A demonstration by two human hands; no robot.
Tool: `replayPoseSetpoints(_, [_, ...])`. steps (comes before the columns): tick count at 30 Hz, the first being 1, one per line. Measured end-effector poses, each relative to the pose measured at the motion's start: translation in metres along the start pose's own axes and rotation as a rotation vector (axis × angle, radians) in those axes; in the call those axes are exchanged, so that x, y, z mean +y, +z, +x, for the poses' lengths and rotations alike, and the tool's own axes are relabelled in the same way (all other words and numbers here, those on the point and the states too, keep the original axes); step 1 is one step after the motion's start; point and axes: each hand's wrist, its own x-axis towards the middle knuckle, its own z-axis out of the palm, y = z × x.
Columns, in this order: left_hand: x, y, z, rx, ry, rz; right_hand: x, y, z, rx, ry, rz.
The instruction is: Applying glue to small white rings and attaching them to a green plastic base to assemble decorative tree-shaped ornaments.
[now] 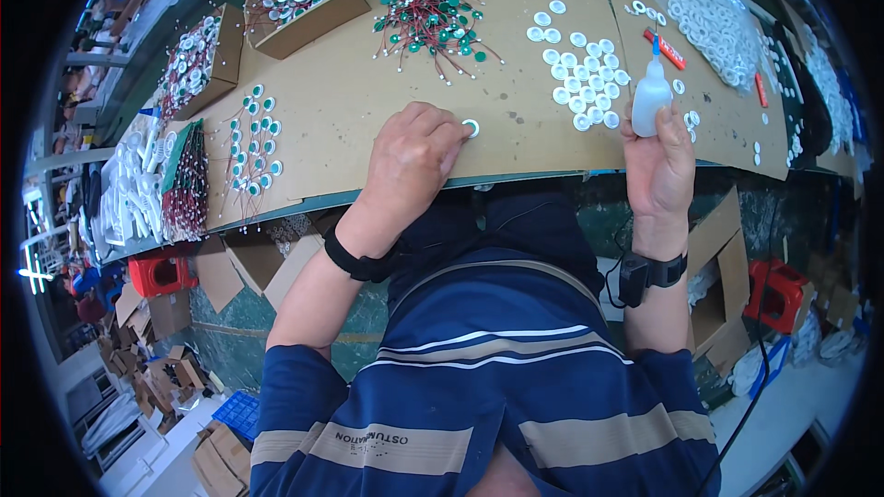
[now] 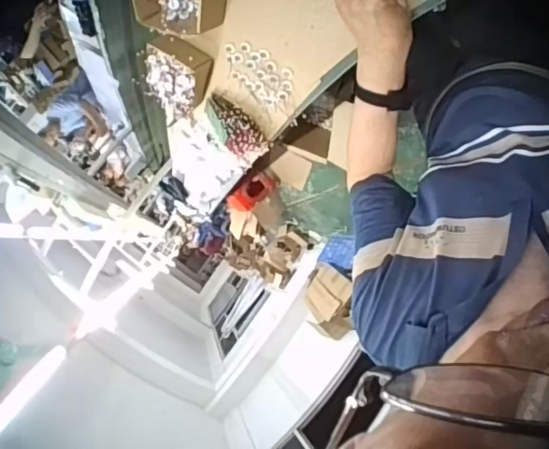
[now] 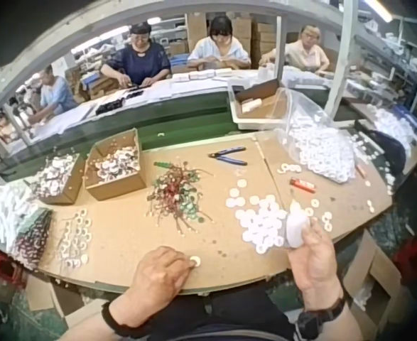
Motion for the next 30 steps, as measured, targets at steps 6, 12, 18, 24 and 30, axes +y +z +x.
replayPoseSetpoints(6, [0.001,-0.005,-0.006,-0.021,-0.003,-0.027,-0.012,0.003,-0.004,0.014,-0.038,-0.060])
replayPoseSetpoints(12, [-0.003,-0.033,-0.023,-0.058,-0.042,0.029,-0.011,0.007,-0.019,0.054,-0.028,-0.056])
replayPoseSetpoints(18, [-0.046,-0.082,-0.059,0.070,-0.232,0.185,-0.023,0.020,-0.037,0.012,-0.030,-0.073])
replayPoseSetpoints(24, [-0.065,-0.129,-0.091,0.133,-0.445,0.393,-0.014,0.034,-0.041,0.014,-0.029,-0.079])
replayPoseSetpoints(30, [-0.079,-0.153,-0.113,0.093,-0.559,0.589,-0.007,0.050,-0.045,0.032,-0.025,-0.098])
